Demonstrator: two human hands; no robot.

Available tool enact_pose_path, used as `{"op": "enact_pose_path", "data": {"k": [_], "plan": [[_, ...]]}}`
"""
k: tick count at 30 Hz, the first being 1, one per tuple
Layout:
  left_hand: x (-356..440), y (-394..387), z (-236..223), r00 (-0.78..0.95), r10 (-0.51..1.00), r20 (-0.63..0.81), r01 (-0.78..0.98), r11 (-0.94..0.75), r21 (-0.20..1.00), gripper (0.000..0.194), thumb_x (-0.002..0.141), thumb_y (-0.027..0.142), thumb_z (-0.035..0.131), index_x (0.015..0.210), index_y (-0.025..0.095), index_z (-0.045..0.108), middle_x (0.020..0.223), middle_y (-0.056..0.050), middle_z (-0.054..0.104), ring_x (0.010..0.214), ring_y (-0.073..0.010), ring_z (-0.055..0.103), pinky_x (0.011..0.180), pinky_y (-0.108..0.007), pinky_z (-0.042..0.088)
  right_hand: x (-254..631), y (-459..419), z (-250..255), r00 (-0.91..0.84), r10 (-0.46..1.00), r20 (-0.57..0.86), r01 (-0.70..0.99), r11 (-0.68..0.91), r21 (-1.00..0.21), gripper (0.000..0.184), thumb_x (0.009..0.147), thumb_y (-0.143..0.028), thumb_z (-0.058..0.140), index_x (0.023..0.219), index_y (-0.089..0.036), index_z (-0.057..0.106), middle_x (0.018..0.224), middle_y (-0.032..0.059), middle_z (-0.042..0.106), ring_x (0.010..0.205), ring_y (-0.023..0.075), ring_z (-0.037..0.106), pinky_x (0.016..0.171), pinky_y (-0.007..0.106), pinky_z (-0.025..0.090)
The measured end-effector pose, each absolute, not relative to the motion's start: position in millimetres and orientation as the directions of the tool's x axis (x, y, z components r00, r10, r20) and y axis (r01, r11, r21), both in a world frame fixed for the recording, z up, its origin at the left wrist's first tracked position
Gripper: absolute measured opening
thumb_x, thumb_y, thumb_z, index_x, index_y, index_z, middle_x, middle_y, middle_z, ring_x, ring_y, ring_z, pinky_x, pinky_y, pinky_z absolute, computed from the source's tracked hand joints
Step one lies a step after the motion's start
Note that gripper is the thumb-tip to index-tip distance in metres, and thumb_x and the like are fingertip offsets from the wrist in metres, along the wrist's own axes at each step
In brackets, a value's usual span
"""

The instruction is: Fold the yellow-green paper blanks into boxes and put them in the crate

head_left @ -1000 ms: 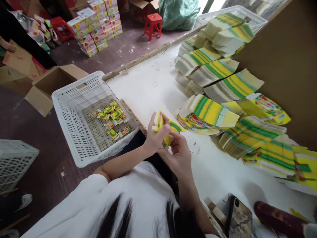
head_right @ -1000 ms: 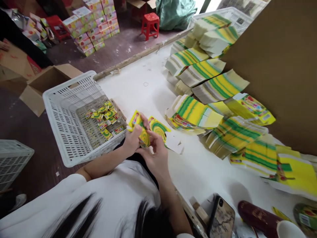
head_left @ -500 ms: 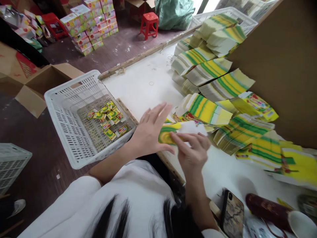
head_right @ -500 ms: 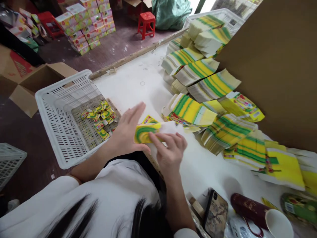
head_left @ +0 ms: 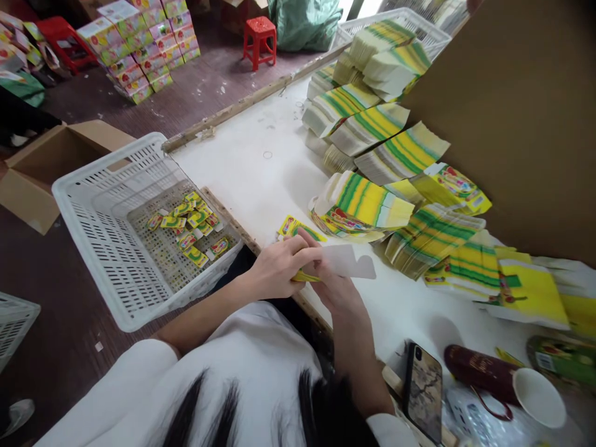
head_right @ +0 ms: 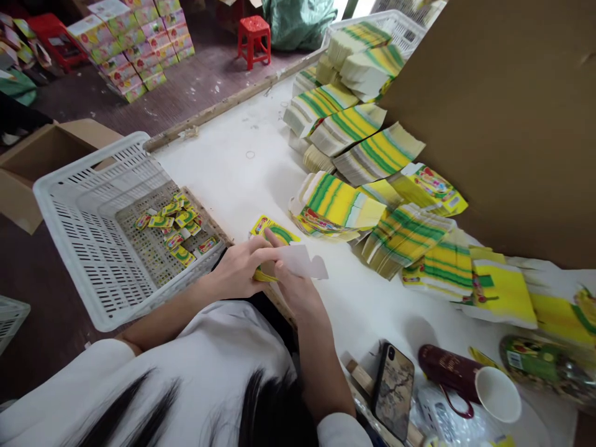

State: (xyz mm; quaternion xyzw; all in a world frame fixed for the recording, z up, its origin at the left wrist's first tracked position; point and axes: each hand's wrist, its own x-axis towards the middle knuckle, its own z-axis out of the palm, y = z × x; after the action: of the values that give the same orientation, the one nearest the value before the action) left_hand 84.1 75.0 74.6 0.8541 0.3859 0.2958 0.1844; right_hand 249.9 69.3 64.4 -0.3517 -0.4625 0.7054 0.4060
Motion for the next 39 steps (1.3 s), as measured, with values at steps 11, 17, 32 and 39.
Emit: {"op": "enact_pose_path", "data": {"k": [11, 17, 32, 39], "plan": [[86.6, 79.9, 64.2, 0.381, 0.852, 0.358, 0.547, -0.520, 0.656, 0.067, 0.074, 0.019, 0.069, 0.132, 0.020, 0.034, 0.131, -0.017, 0.050, 0.129, -0.0319, 0.053, 0.098, -0.047, 0.055, 242.6, 51.4, 69.7, -0.196, 0.857, 0.476, 0.414, 0.513, -0.752, 0.053, 0.105, -0.018, 0.043, 0.154, -0.039, 0.042, 0.160, 0.0023, 0.046, 0.144, 0.0220, 0.049, 0.117, 0.044, 0.047], [65.9, 76.8, 85.0, 0.267, 0.895, 0.358, 0.673, -0.439, 0.595, 0.052, 0.075, 0.029, 0.079, 0.118, 0.022, 0.051, 0.112, -0.008, 0.066, 0.105, -0.0277, 0.063, 0.095, -0.044, 0.052, 252.8, 58.0, 68.7, -0.122, 0.857, 0.500, 0.443, 0.498, -0.745, 0.038, 0.101, -0.031, 0.057, 0.139, -0.029, 0.063, 0.150, 0.0100, 0.057, 0.135, 0.0276, 0.059, 0.106, 0.045, 0.056], [52.9, 89.9, 105.7, 0.424, 0.851, 0.310, 0.646, -0.524, 0.555, 0.044, 0.079, 0.038, 0.078, 0.115, 0.020, 0.061, 0.109, -0.009, 0.072, 0.102, -0.0271, 0.067, 0.095, -0.042, 0.052, 275.4, 70.2, 83.4, -0.370, 0.841, 0.395, 0.340, 0.518, -0.785, 0.026, 0.096, -0.024, 0.065, 0.119, -0.032, 0.074, 0.136, 0.0103, 0.057, 0.123, 0.0273, 0.064, 0.102, 0.046, 0.058], [64.3, 85.2, 99.8, 0.390, 0.863, 0.322, 0.682, -0.505, 0.530, 0.043, 0.076, 0.028, 0.078, 0.115, 0.017, 0.062, 0.109, -0.009, 0.072, 0.102, -0.0280, 0.066, 0.093, -0.043, 0.053, 257.5, 66.5, 72.9, -0.217, 0.922, 0.322, 0.313, 0.378, -0.872, 0.027, 0.091, -0.022, 0.070, 0.116, -0.030, 0.075, 0.147, 0.0101, 0.054, 0.133, 0.0300, 0.057, 0.106, 0.050, 0.053]]}}
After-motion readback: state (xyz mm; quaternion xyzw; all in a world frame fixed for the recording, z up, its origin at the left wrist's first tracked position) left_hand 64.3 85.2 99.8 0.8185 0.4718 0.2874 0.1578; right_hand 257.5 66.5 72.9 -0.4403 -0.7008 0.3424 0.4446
